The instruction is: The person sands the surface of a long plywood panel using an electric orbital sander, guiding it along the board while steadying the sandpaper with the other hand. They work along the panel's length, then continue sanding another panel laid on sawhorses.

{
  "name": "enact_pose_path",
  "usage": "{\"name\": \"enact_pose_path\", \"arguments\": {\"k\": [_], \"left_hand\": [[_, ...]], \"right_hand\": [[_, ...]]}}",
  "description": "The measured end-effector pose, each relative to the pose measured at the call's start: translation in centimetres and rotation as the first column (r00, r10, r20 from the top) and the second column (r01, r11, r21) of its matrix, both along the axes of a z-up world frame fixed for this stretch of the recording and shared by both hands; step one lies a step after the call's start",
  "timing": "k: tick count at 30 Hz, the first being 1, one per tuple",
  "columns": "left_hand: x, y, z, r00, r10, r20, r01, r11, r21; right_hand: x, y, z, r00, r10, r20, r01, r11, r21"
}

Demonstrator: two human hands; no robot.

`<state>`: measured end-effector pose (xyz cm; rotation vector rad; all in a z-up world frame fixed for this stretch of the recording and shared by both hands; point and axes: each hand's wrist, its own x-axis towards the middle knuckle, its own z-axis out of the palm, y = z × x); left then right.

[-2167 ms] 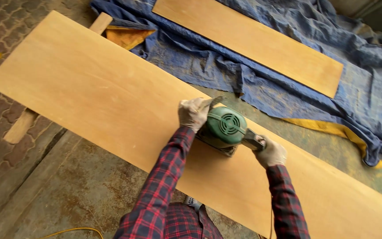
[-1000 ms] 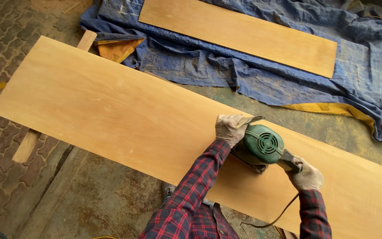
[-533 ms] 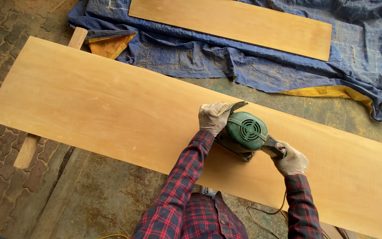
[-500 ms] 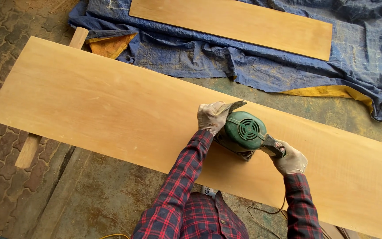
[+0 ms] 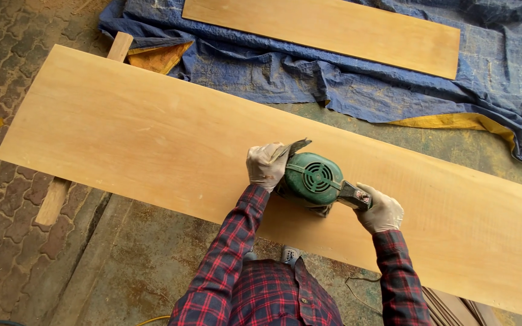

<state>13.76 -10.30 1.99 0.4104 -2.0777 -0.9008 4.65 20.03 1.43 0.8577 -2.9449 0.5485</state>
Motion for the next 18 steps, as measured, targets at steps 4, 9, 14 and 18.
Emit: {"name": "enact_pose_path", "arguments": {"k": [4,9,14,18], "left_hand": [[1.5,-0.3,0.1,1.0,0.003,-0.003,-0.003,1.0,0.021],[3.4,-0.2,0.2,0.998,0.017,0.053,-0.018,0.999,0.03],[4.7,0.8,0.1,0.999,0.051,0.016,-0.051,0.998,-0.025],[5.0,2.7,0.0,0.993,0.113,0.028,-0.114,0.993,0.037]], "right_hand": [[1.1,-0.3,-0.1,1.0,0.005,-0.013,-0.005,1.0,-0.003],[3.1,-0.3,0.1,0.999,0.017,-0.033,-0.018,1.0,-0.02],[4.4,0.6,-0.3,0.998,0.048,-0.044,-0.05,0.998,-0.047],[4.4,2.1,-0.3,0.998,0.058,-0.005,-0.058,0.997,-0.049]]}}
